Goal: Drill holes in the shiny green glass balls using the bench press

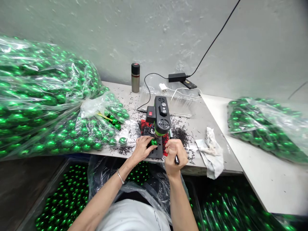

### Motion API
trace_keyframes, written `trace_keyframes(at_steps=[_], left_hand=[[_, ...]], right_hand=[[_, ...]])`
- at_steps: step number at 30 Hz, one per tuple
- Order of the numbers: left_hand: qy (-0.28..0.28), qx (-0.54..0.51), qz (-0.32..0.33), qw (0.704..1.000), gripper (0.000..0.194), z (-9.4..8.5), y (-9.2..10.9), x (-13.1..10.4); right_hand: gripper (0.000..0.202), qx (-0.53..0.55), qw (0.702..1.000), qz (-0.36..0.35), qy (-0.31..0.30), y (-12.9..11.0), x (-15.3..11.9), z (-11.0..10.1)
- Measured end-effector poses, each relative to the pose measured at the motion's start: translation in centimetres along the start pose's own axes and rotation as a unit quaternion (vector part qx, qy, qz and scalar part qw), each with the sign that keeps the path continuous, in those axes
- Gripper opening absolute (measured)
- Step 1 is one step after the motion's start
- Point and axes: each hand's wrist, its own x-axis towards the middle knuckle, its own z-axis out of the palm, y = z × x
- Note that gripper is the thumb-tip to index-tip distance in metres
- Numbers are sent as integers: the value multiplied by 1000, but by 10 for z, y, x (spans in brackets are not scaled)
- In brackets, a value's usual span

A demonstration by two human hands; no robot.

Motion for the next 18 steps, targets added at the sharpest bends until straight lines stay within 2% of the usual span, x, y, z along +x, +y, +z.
trace_keyframes(at_steps=[6, 11, 18], left_hand=[[16, -3, 1, 1000, 30, 3, -4, -1], [12, 0, 4, 1000, 29, 2, -3, -1], [7, 1, 1, 1000, 29, 0, -2, -2]], right_hand=[[27, -2, 1000, -12, -4, 10, -13, 0], [30, -6, 998, -61, -11, 29, -33, 4], [34, -2, 996, -77, 42, 53, -56, 16]])
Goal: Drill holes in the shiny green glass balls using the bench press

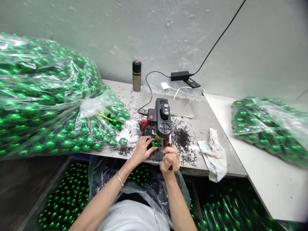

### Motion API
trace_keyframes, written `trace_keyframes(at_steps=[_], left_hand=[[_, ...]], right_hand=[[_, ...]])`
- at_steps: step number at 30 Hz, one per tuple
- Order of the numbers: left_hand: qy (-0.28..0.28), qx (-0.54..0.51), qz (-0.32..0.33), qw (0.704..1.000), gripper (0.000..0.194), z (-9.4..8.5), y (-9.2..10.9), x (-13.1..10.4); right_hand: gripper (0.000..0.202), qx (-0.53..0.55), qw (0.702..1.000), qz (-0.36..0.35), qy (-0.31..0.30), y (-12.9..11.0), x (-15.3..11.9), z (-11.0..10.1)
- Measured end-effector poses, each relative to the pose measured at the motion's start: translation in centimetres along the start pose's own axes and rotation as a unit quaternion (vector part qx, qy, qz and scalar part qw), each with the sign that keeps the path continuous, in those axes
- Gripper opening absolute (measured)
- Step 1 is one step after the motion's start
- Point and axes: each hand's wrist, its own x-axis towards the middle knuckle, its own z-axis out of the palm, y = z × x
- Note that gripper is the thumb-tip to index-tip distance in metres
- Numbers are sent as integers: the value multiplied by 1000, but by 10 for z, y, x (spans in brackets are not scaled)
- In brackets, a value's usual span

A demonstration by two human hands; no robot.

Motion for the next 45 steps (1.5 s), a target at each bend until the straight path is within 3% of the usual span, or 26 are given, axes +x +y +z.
trace_keyframes(at_steps=[8, 13, 17, 19, 21, 24, 27, 31, 34, 37, 40, 42, 43, 45], left_hand=[[10, -3, 1, 1000, 28, 3, -2, 1], [17, -10, -2, 1000, 30, 7, -4, 4], [19, -25, -14, 999, 31, 7, -2, 5], [28, -30, -10, 999, 32, 5, 1, -2], [34, -25, 5, 999, 33, 0, 5, -16], [24, 9, 36, 999, 41, -17, 7, -39], [32, 69, 28, 997, 55, -47, 2, -42], [79, 195, -72, 975, 40, -96, -17, -2], [12, 289, -175, 941, 31, -121, -33, 30], [-57, 295, -216, 929, 31, -129, -45, 42], [-45, 212, -207, 954, 37, -128, -48, 39], [-24, 25, -209, 977, 45, -124, -45, 33], [-18, -98, -213, 972, 49, -122, -41, 30], [-21, -322, -230, 918, 54, -113, -33, 24]], right_hand=[[33, -5, 1000, -5, -23, 7, -7, -1], [33, -8, 997, -51, -57, 0, 8, -5], [34, 4, 999, 37, -25, -23, 49, -10], [34, -4, 992, 118, -54, -36, 73, -12], [39, 1, 987, 148, -71, -46, 90, -13], [39, 10, 987, 145, -67, -50, 93, -12], [38, 27, 989, 138, -43, -48, 80, -9], [38, 34, 989, 145, -24, -44, 68, -6], [38, 32, 990, 135, -25, -44, 67, -6], [37, 22, 991, 128, -26, -44, 66, -7], [36, 12, 990, 135, -25, -44, 64, -7], [35, 17, 991, 133, -20, -44, 63, -6], [35, 20, 991, 131, -16, -43, 62, -6], [35, 22, 992, 128, -10, -42, 62, -5]])
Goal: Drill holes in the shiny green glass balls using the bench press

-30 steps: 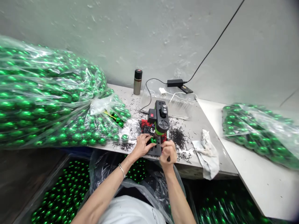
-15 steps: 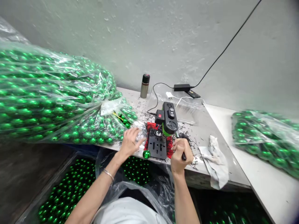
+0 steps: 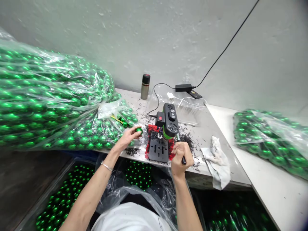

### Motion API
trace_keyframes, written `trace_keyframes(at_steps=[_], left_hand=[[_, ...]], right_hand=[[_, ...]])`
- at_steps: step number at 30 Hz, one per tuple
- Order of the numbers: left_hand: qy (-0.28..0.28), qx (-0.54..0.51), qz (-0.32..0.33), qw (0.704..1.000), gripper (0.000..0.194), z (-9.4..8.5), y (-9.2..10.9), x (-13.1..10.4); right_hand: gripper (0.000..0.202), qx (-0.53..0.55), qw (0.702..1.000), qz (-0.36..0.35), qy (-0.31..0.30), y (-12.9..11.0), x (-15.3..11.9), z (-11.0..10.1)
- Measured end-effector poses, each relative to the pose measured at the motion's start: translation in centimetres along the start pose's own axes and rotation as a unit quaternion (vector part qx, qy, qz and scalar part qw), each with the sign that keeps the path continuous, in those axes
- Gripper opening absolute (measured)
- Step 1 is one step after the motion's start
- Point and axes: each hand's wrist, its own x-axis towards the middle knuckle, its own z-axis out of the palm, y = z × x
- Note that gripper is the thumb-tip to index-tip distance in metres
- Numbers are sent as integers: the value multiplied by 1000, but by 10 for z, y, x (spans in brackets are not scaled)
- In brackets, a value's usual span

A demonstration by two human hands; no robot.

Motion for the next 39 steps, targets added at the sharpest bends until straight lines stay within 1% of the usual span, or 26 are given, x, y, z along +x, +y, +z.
trace_keyframes(at_steps=[1, 3, 5, 7, 8, 10, 12, 14, 17, 21, 24, 26, 28, 31, 36, 39], left_hand=[[-20, -86, -20, 996, 54, 7, -1, -3], [-44, -208, -67, 975, 50, 21, -5, -8], [-50, -280, -106, 953, 42, 36, -9, -10], [-41, -310, -129, 941, 34, 51, -14, -9], [-31, -310, -133, 941, 32, 58, -17, -8], [-4, -285, -124, 950, 31, 72, -22, -7], [25, -230, -87, 969, 32, 85, -26, -5], [42, -162, -37, 985, 31, 97, -31, -5], [50, -81, 22, 995, 29, 110, -38, -9], [60, 4, 91, 994, 32, 117, -46, -17], [68, 75, 158, 982, 31, 118, -48, -21], [71, 104, 185, 975, 30, 118, -49, -21], [73, 115, 195, 971, 29, 119, -47, -20], [67, 120, 188, 972, 28, 120, -44, -18], [31, 133, 186, 973, 29, 116, -41, -21], [30, 154, 191, 969, 30, 114, -42, -23]], right_hand=[[34, 1, 1000, -2, 1, 1, 0, 0], [34, 0, 1000, -6, -1, 2, -1, 0], [34, -2, 1000, -13, -7, 3, -2, 0], [33, -7, 1000, -19, -10, 4, -2, -1], [32, -7, 1000, -22, -12, 4, -3, -1], [32, -8, 1000, -25, -16, 4, -3, -2], [30, -11, 999, -24, -21, 3, -2, -2], [29, -17, 999, -26, -22, 1, -2, -2], [28, -14, 999, -43, -20, -1, 0, -2], [30, -5, 998, -60, -23, -1, 1, -2], [29, -11, 998, -55, -23, 0, 0, -3], [28, -14, 998, -48, -24, 1, -1, -3], [28, -13, 999, -44, -23, 1, -2, -3], [29, -12, 999, -42, -20, 1, -3, -3], [29, -14, 999, -38, -27, 2, -3, -4], [29, -13, 999, -42, -27, 1, -3, -5]])
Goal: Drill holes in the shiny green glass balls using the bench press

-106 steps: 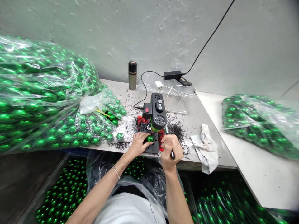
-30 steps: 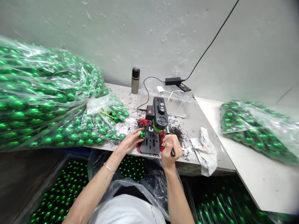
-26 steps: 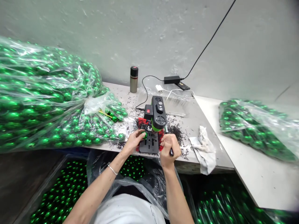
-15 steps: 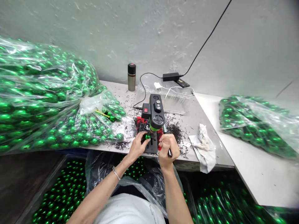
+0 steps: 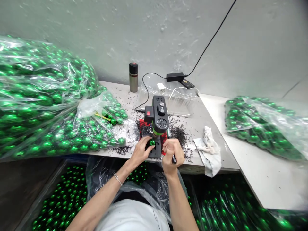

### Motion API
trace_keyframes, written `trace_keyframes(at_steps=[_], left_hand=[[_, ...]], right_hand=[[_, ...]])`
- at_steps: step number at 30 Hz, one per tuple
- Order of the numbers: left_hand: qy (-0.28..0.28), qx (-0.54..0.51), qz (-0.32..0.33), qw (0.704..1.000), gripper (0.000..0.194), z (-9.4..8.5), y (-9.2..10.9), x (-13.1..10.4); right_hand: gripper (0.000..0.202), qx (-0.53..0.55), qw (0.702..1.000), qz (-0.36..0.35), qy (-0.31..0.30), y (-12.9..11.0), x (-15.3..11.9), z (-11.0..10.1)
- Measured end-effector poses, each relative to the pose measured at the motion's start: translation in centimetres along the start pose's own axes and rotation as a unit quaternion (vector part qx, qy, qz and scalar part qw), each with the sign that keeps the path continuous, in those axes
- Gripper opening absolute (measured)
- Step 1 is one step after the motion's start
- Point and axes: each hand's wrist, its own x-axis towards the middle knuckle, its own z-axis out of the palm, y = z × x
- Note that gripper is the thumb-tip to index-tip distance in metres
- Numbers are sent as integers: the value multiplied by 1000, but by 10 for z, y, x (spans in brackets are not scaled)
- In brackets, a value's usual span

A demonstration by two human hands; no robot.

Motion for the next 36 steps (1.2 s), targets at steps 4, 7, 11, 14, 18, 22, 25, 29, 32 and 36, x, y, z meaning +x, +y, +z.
trace_keyframes(at_steps=[4, 7, 11, 14, 18, 22, 25, 29, 32, 36], left_hand=[[11, 35, -10, 999, 29, 0, -2, 2], [13, 39, -10, 999, 29, 1, -4, 4], [14, 35, -6, 999, 29, 1, -6, 4], [12, 35, -14, 999, 29, 1, -7, 3], [13, 30, -10, 999, 29, 1, -8, 3], [14, 35, -14, 999, 29, 1, -8, 3], [14, 35, -17, 999, 30, 1, -9, 3], [20, 35, -10, 999, 30, 2, -10, 4], [15, 34, -2, 999, 29, 1, -8, 6], [24, 41, 12, 999, 29, -5, -2, -10]], right_hand=[[29, 1, 1000, -2, 1, 0, 0, 0], [29, -13, 1000, -9, 6, 6, -6, 0], [32, -18, 998, -56, 1, 25, -24, 2], [34, -18, 997, -75, 11, 39, -39, 8], [35, -17, 997, -67, 42, 51, -51, 14], [33, -29, 993, -110, 8, 57, -52, 12], [31, -45, 987, -149, -45, 57, -50, 7], [32, -34, 993, -112, -28, 40, -35, 3], [32, -15, 999, -44, 5, 15, -10, 0], [31, -18, 998, 58, -23, -11, 20, -5]])
